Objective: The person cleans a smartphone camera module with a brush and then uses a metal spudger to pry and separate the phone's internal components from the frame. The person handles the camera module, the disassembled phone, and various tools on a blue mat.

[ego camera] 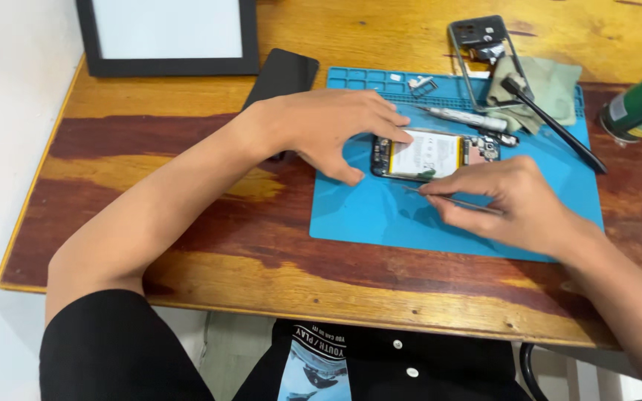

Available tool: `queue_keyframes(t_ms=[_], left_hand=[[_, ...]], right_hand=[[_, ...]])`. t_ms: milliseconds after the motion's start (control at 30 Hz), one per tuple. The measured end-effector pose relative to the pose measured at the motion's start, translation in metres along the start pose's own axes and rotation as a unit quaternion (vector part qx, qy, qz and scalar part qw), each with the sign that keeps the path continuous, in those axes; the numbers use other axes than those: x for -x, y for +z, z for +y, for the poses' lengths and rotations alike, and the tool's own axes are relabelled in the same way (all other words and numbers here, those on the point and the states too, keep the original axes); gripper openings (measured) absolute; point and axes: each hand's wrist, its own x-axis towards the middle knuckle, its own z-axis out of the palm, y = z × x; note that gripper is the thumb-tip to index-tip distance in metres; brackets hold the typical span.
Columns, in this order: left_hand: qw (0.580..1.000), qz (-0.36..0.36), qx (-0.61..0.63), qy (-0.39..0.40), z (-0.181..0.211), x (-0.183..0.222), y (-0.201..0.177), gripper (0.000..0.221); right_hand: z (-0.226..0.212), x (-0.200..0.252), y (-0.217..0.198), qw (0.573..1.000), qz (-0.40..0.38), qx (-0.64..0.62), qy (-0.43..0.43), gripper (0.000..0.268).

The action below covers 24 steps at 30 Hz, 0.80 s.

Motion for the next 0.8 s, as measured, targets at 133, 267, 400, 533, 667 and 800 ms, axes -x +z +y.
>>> queue_keyframes(t_ms=[133, 267, 400, 533, 667, 800], left_hand=[[0.999, -0.011, -0.013, -0.031, 0.0014, 0.0002, 0.0030, 0.081], [0.997, -0.024, -0.018, -0.064, 0.0040, 0.0005, 0.0015, 0.076], [0.997, -0.021, 0.002, -0.074, 0.0065, 0.0020, 0.0007, 0.073], [0.998, -0.013, 0.012, -0.067, 0.0060, 0.0009, 0.0012, 0.071], [0.998, -0.007, 0.009, -0.060, 0.0034, 0.0003, 0.0014, 0.068], [0.998, -0.001, 0.013, -0.055, 0.0028, -0.0006, 0.0031, 0.057]], right_hand=[[-0.0023, 0.0006, 0.0060, 0.999, -0.002, 0.038, -0.020, 0.025], [-0.0003, 0.0001, 0.0031, 0.998, -0.006, 0.047, -0.039, 0.025], [0.0005, 0.0010, 0.0021, 0.995, 0.005, 0.068, -0.078, 0.024], [-0.0014, 0.0005, 0.0030, 0.998, -0.014, 0.044, -0.052, 0.024], [-0.0051, -0.0031, 0.0070, 0.997, -0.010, 0.047, -0.058, 0.025], [-0.0078, -0.0038, 0.0082, 0.998, -0.018, 0.037, -0.054, 0.025]])
